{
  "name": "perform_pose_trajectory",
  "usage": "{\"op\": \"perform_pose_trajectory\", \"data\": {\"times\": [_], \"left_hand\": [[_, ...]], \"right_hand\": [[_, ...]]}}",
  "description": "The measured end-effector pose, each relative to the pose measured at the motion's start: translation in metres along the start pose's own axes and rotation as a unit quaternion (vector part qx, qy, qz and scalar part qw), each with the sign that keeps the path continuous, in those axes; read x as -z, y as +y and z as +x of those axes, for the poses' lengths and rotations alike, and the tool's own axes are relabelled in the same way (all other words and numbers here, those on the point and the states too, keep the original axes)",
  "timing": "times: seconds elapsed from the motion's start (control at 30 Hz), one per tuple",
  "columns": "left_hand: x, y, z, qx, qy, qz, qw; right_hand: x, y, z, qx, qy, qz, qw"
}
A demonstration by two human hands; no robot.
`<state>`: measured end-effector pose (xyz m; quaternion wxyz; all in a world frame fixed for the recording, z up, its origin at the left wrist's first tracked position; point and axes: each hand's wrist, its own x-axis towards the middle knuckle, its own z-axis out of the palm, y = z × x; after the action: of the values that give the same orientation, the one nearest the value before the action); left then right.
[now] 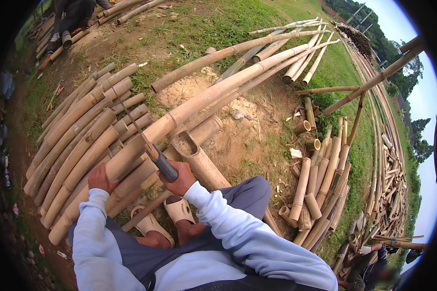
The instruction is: The person sits on the ground and uses a hand saw to cut bamboo poles into shorter sections. They repeatedly position the saw, cut through the bamboo, and separate the cut pieces.
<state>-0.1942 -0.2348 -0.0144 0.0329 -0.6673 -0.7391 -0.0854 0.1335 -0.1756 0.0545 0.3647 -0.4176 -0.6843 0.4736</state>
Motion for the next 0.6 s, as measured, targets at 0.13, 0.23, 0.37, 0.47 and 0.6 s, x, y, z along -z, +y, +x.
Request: {"op": "perform_pose_trajectory", "data": {"times": [0.13,0.23,0.37,0.47,0.6], "left_hand": [[-0.015,-0.016,0.000,-0.004,-0.006,-0.012,1.000],[-0.020,-0.022,0.000,-0.007,-0.027,-0.008,1.000],[-0.018,-0.030,0.000,0.006,-0.052,-0.002,0.999],[-0.019,-0.031,0.015,-0.026,0.004,0.021,0.999],[-0.013,-0.029,0.025,-0.044,0.022,0.026,0.998]], "right_hand": [[-0.001,-0.004,-0.001,-0.029,-0.015,0.008,0.999],[-0.003,-0.002,-0.002,-0.022,-0.008,0.009,1.000],[-0.012,-0.003,0.000,-0.027,-0.020,0.000,0.999],[-0.012,0.002,-0.005,-0.020,-0.006,0.001,1.000],[-0.003,0.002,-0.008,-0.014,-0.019,-0.012,1.000]]}}
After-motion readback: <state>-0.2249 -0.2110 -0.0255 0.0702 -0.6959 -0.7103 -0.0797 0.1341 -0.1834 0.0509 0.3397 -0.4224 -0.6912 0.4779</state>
